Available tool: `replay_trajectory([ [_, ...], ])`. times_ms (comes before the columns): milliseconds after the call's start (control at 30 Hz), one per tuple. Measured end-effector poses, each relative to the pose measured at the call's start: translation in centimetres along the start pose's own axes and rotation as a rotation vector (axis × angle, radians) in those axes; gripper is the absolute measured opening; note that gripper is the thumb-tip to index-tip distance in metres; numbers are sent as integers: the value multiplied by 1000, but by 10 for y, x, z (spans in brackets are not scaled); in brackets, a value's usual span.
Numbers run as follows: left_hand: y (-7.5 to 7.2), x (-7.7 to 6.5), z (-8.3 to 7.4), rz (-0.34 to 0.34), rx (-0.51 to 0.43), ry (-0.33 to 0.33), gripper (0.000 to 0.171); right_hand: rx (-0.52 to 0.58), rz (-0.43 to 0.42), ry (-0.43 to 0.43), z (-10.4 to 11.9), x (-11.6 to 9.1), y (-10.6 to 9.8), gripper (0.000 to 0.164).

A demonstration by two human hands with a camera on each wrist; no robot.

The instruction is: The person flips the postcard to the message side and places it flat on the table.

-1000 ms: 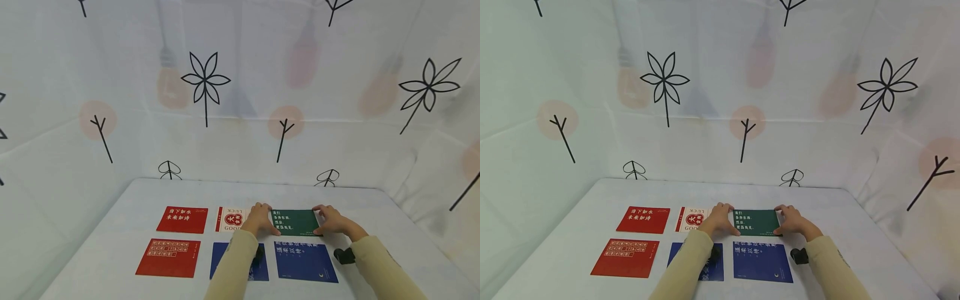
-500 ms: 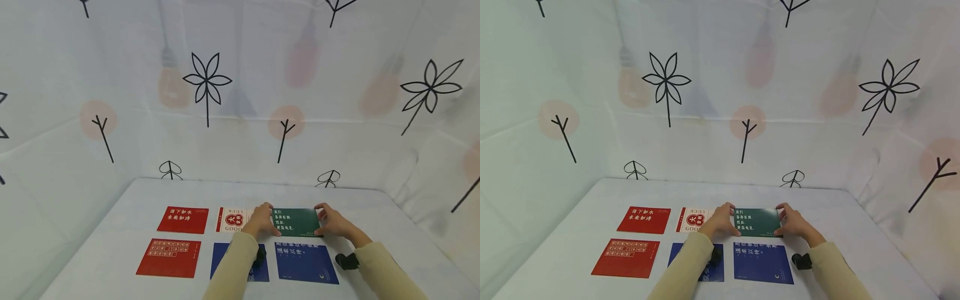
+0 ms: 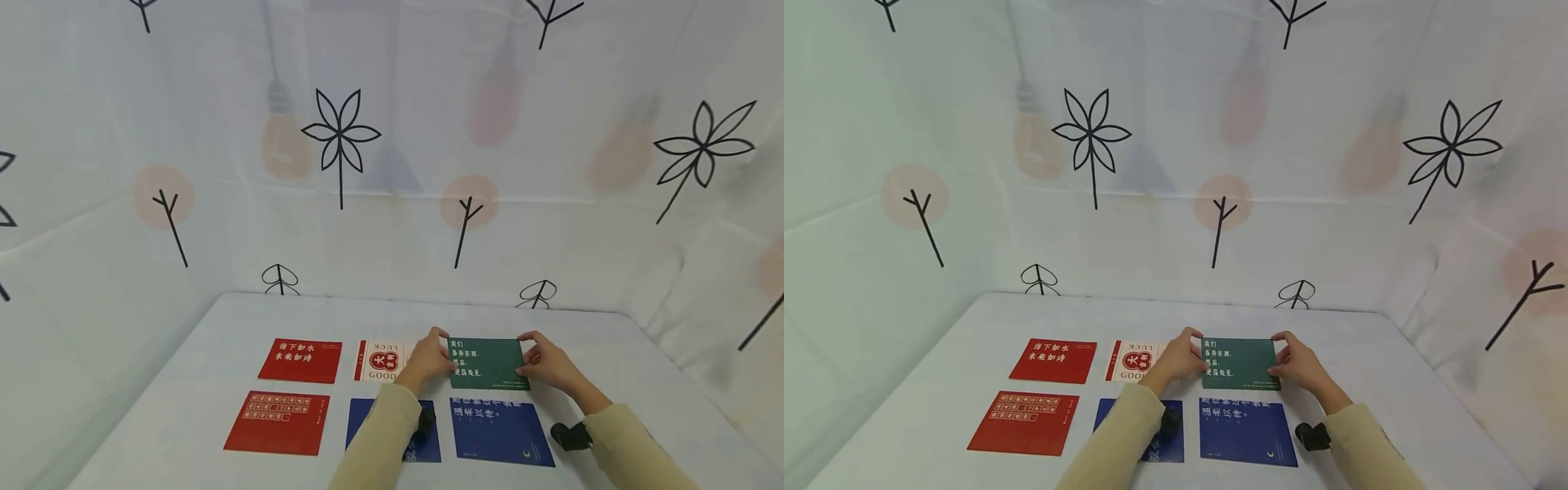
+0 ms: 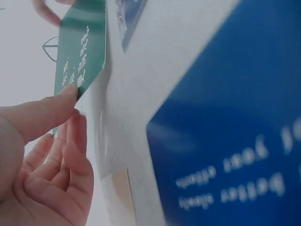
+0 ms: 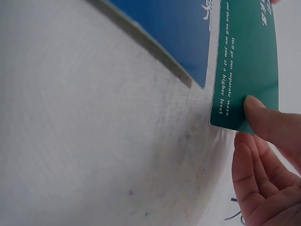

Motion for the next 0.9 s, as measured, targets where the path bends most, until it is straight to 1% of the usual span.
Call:
replay_trajectory([
  [100, -2, 0, 3, -35, -53, -15, 54, 3, -21, -1, 0, -1, -2, 60],
  [300, -4, 0, 9, -107, -129, -48, 50, 16, -59, 32, -2, -2, -2, 51],
  [367, -5, -1, 11, -124, -147, -53, 44, 22, -80, 45, -2, -3, -4, 47],
  [500, -7, -1, 11, -140, -168, -43, 25, 45, -113, 84, -4, -5, -8, 36],
  [567, -7, -1, 11, -143, -184, -41, 18, 67, -111, 105, -5, -5, -10, 30],
  [633, -8, -2, 11, -150, -196, -37, 14, 88, -103, 115, -5, -5, -11, 27],
  [767, -10, -4, 11, -164, -221, -44, 12, 132, -83, 143, -6, -6, -12, 23],
  [900, -11, -4, 12, -169, -228, -47, 12, 149, -67, 162, -7, -6, -10, 22],
])
Point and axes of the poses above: each hand's wrist, its own x-axis towards the middle knuckle, its own y-axis out of the palm, z = x × y, the point moved 8 cm from there along x, towards the middle knuckle, and after that the axes turned 14 degrees about y, right-handed, at the moved point
